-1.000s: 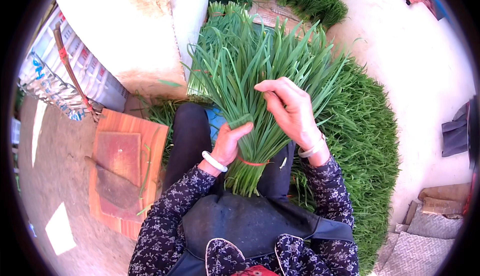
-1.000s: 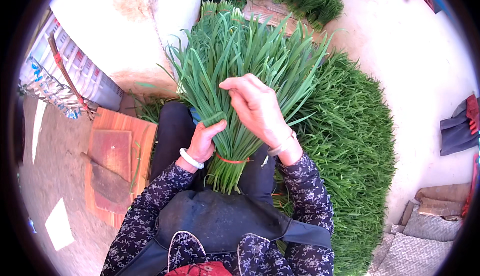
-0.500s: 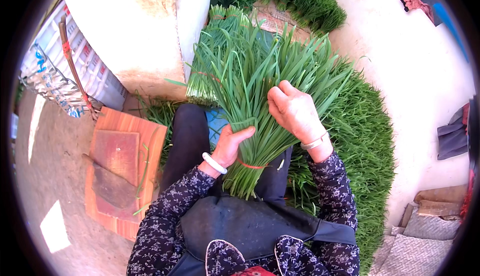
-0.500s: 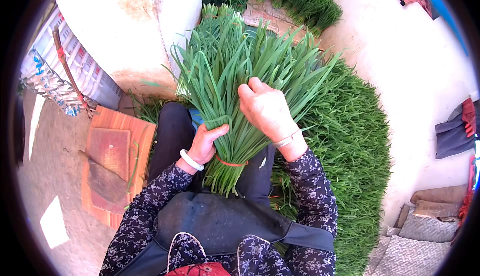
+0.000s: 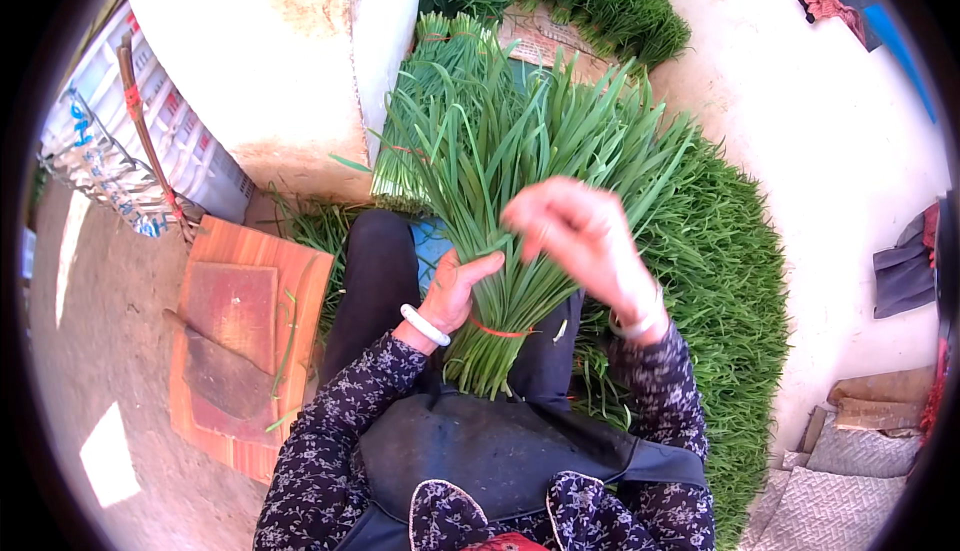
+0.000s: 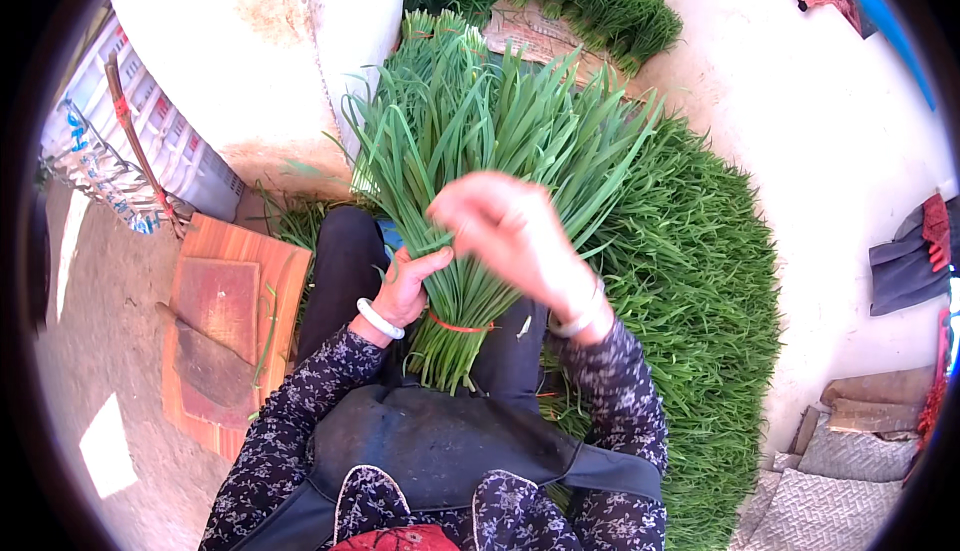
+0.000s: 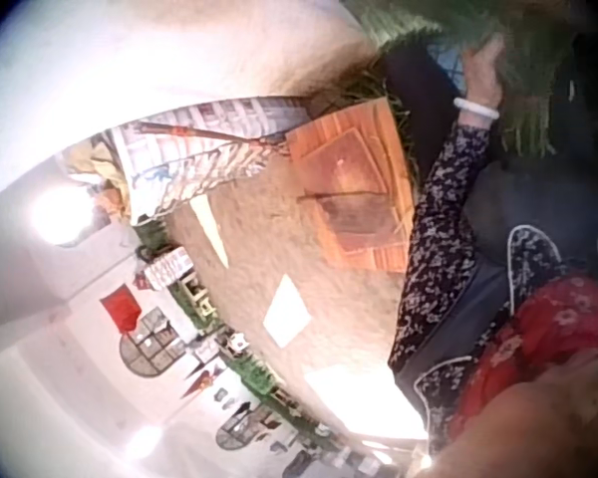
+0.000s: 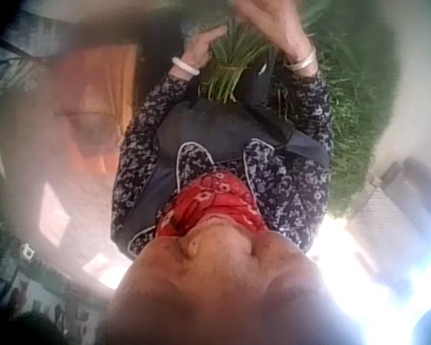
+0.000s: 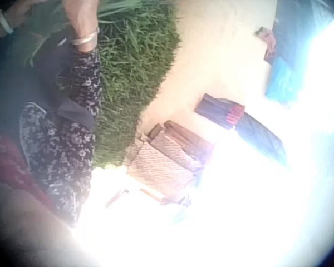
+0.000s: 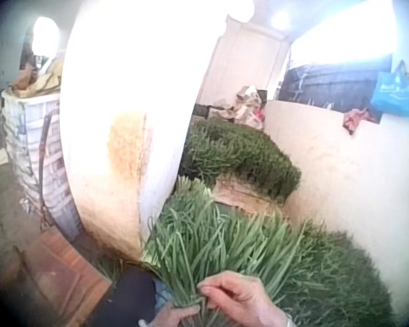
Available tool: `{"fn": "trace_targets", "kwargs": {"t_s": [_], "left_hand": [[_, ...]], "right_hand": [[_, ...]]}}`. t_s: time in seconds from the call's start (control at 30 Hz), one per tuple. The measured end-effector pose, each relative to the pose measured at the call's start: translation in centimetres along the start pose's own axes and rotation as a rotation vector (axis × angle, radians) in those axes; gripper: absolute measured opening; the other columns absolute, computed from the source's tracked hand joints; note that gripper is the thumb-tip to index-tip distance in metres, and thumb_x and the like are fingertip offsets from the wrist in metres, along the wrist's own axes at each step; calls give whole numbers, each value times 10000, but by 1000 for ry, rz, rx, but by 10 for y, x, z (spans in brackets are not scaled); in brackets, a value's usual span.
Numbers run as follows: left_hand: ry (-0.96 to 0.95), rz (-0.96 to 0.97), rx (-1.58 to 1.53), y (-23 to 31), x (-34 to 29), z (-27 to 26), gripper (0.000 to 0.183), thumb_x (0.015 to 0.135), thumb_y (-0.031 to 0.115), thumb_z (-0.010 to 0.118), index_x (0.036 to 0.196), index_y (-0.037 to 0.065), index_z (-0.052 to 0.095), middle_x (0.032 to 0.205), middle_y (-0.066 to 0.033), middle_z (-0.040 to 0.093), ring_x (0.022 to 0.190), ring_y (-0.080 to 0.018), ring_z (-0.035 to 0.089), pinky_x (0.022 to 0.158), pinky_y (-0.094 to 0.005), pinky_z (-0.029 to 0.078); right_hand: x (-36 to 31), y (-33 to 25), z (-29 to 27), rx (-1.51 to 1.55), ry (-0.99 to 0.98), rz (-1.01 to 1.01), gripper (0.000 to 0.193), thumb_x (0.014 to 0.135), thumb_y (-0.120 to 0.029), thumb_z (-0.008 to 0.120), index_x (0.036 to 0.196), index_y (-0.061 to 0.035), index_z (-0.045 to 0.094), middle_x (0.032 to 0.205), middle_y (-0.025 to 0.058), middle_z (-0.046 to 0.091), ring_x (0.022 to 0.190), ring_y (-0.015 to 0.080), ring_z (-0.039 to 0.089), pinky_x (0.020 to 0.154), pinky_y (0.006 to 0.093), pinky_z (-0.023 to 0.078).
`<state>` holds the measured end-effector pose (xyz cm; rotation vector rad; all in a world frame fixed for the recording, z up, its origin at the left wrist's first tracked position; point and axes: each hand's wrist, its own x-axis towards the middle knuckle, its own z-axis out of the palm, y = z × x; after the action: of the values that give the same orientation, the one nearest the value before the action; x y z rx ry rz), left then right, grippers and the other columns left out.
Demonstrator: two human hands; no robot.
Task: The person aligns stalks in a bundle of green leeks by hand and ties them together using a red string.
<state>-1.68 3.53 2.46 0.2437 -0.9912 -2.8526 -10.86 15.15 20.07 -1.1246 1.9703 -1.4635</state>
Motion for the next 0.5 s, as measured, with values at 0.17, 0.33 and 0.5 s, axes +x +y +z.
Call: {"fn": "trace_targets", "kwargs": {"t_s": [0.17,0.33,0.5], "left_hand": [[35,-29,-21,4,-1,11,371,883,33,641,1250,17,589,1200,-70,657,1080,-173,621,968,-338,474],[35,-26,-28,4,-1,11,358,882,34,641,1237,12,599,1184,-69,666,1066,-176,629,967,-338,475],[19,-39,-21,4,1,7,370,882,50,650,1247,17,598,1186,-64,665,1067,-173,626,963,-343,478]], "right_hand": [[33,26,-36,-866,232,-363,126,868,-112,656,984,-63,652,856,107,625,729,314,651,631,387,535],[34,30,-39,-977,122,-383,122,856,-128,651,968,-85,629,882,110,614,738,337,644,632,417,531],[35,36,-35,-1015,163,-417,98,874,-106,631,941,-65,573,835,103,616,672,292,646,587,374,532]]}}
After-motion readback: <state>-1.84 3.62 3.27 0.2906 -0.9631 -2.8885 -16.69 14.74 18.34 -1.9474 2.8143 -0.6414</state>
